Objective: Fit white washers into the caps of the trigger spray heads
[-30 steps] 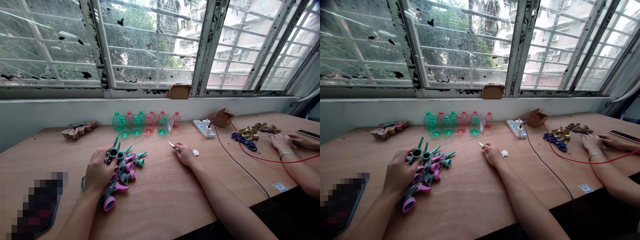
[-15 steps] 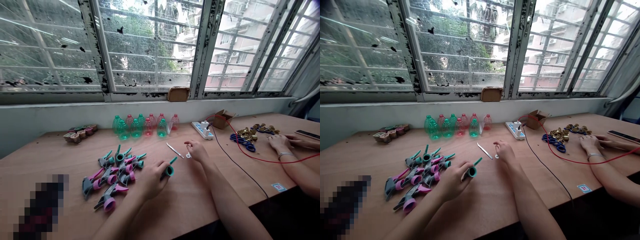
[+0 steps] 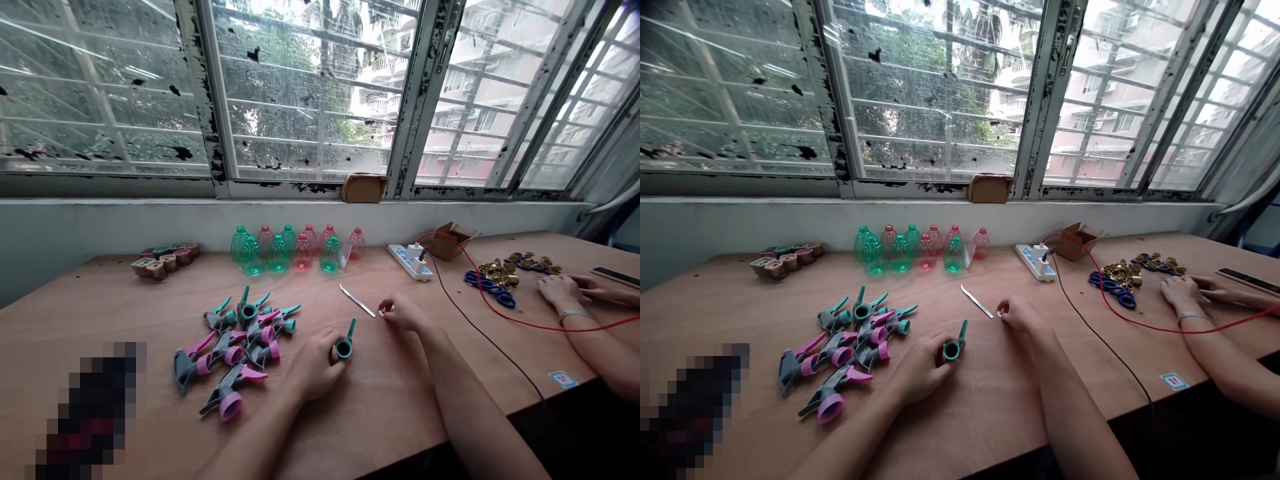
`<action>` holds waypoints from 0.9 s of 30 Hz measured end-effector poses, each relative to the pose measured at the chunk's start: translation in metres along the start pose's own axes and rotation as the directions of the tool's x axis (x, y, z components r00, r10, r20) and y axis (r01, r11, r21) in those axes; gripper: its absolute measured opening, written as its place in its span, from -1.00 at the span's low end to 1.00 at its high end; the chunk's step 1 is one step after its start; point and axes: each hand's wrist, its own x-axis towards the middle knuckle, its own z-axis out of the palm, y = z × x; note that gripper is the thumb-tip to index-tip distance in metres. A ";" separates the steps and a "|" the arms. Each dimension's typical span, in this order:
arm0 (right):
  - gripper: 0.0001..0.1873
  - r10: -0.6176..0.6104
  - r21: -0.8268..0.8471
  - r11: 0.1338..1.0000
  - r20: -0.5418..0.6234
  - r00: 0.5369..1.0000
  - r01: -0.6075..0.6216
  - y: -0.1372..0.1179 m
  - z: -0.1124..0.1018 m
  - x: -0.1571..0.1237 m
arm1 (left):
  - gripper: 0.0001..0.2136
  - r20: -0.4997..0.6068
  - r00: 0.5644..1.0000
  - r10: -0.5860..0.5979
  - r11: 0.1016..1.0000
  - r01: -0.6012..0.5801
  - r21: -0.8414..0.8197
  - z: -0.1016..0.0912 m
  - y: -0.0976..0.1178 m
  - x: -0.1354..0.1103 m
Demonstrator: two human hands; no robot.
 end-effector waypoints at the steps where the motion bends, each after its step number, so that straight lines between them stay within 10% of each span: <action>1: -0.78 0.004 0.003 1.000 0.005 1.000 -0.004 0.000 -0.001 -0.001 | -0.85 -0.008 1.000 0.000 1.000 0.000 -0.005 0.000 -0.001 0.000; 10: -0.96 -0.085 0.144 0.985 -0.045 0.995 0.091 -0.022 -0.010 -0.009 | -0.81 -0.152 0.982 -0.116 0.993 0.114 -0.018 0.001 -0.013 0.006; 17: -0.75 -0.363 0.729 0.624 -0.051 0.930 0.283 -0.102 0.016 -0.027 | -0.78 -0.191 0.965 -0.178 0.984 0.180 -0.006 -0.001 -0.021 0.011; 27: -0.89 -0.415 0.600 0.648 -0.238 0.878 0.469 -0.114 0.035 -0.032 | -0.77 -0.176 0.973 -0.151 0.985 0.163 0.053 0.000 -0.020 0.011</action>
